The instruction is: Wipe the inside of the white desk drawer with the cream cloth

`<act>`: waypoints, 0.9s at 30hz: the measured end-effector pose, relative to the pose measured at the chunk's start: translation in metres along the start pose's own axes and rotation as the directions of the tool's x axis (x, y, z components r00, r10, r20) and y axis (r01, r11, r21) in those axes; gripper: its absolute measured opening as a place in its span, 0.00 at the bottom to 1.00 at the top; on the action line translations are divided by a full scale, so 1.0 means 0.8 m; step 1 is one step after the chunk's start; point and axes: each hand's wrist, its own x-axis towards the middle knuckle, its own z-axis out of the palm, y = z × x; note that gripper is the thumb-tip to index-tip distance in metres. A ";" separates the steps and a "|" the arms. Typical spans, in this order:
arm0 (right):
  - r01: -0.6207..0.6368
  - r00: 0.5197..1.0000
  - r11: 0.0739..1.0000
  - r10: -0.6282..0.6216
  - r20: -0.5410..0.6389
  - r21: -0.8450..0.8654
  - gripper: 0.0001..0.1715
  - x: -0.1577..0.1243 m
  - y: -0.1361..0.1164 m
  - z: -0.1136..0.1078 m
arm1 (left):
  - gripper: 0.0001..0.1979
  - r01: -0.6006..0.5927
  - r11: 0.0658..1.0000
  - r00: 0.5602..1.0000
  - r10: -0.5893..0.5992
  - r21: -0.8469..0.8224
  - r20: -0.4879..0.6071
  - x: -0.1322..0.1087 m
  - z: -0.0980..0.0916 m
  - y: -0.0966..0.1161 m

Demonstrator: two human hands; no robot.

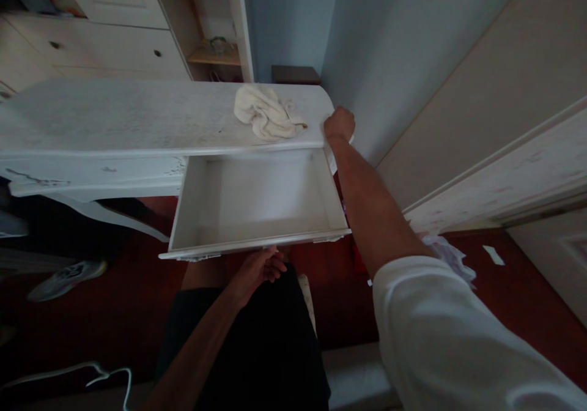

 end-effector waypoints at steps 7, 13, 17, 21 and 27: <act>0.009 0.998 0.999 -0.006 -0.068 0.044 0.23 0.016 0.011 0.025 | 0.30 -0.064 0.997 0.997 0.066 0.048 -0.039 -0.018 0.021 0.039; 0.000 0.998 0.994 0.006 -0.056 0.111 0.23 0.015 0.018 0.023 | 0.33 -0.043 0.999 0.994 0.043 0.004 -0.103 0.000 0.023 0.056; -0.009 0.998 0.995 0.014 -0.059 0.095 0.22 0.008 0.014 0.015 | 0.28 -0.020 0.998 0.990 0.011 -0.061 -0.140 0.022 0.014 0.076; -0.006 0.999 0.999 0.008 -0.031 0.050 0.22 -0.001 0.007 0.005 | 0.21 -0.022 0.995 0.984 0.004 -0.101 -0.179 0.051 0.009 0.105; -0.001 1.000 0.999 0.002 -0.012 0.041 0.22 -0.009 0.002 -0.007 | 0.16 -0.020 0.970 0.975 -0.035 -0.243 -0.218 0.104 0.017 0.154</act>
